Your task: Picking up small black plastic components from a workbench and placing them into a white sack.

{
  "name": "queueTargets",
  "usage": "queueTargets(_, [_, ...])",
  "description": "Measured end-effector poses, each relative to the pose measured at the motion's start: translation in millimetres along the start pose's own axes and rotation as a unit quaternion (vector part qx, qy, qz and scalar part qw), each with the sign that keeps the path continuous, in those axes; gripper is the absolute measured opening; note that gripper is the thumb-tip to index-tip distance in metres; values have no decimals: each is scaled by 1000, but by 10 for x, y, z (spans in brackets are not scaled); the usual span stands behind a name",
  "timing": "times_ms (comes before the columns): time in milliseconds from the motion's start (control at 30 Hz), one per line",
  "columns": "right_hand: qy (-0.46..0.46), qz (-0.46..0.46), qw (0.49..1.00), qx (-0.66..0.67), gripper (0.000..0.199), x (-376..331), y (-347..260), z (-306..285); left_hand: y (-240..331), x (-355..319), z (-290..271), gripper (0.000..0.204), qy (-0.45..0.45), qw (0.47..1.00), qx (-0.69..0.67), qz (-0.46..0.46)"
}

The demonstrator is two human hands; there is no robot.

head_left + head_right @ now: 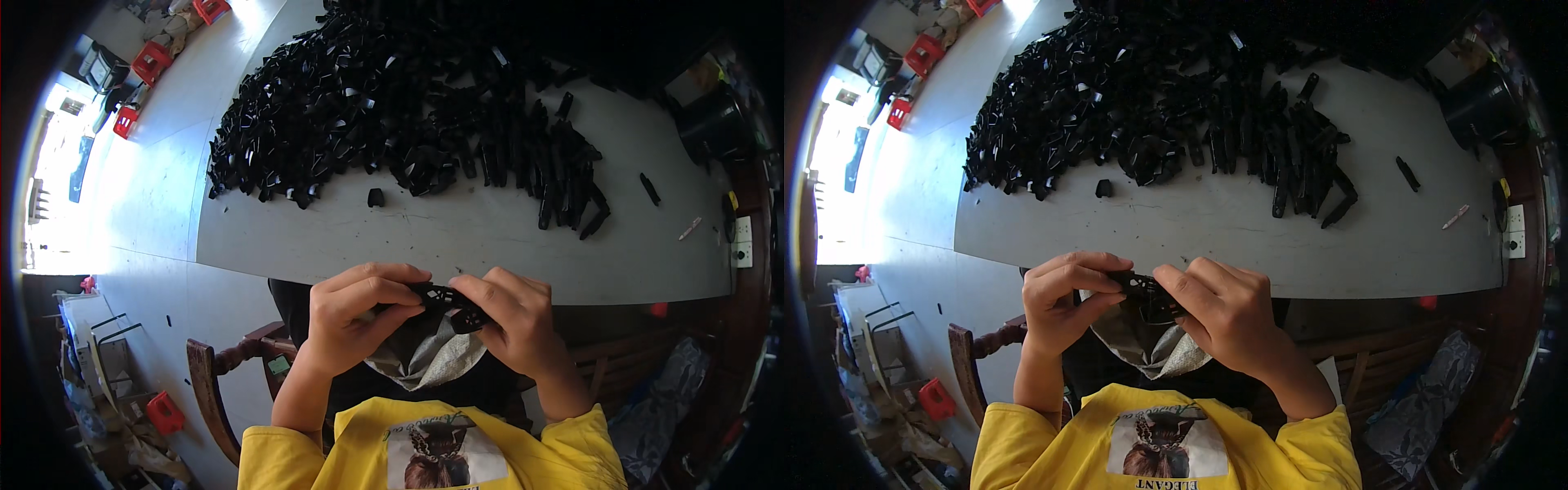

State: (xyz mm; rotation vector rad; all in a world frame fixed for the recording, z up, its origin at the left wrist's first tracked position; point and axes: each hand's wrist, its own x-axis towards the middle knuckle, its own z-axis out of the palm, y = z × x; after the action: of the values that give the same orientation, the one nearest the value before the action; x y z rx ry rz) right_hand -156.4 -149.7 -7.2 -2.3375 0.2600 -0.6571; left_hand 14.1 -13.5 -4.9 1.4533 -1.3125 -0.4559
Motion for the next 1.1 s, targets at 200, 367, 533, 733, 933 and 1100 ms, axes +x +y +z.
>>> queueTargets(200, [-41,-42,998,31,41,-56,23,33,11,-35,95,22,0,977,-210,-16])
queueTargets(367, [-81,-121,989,31,24,-185,-137,197,39,-102,330,41,-91,923,-371,-50])
queueTargets(533, [-87,-130,988,14,22,-253,-102,277,-27,-89,414,39,-107,932,-344,-37])
queueTargets(733, [-58,19,996,60,24,-311,217,225,-490,261,95,23,68,955,284,53])
queueTargets(933, [89,129,965,-210,15,-144,533,-221,-729,297,-185,32,-64,919,386,48])
queueTargets(1100, [28,68,905,-419,45,-70,854,-363,-628,340,-154,31,-84,923,375,20])
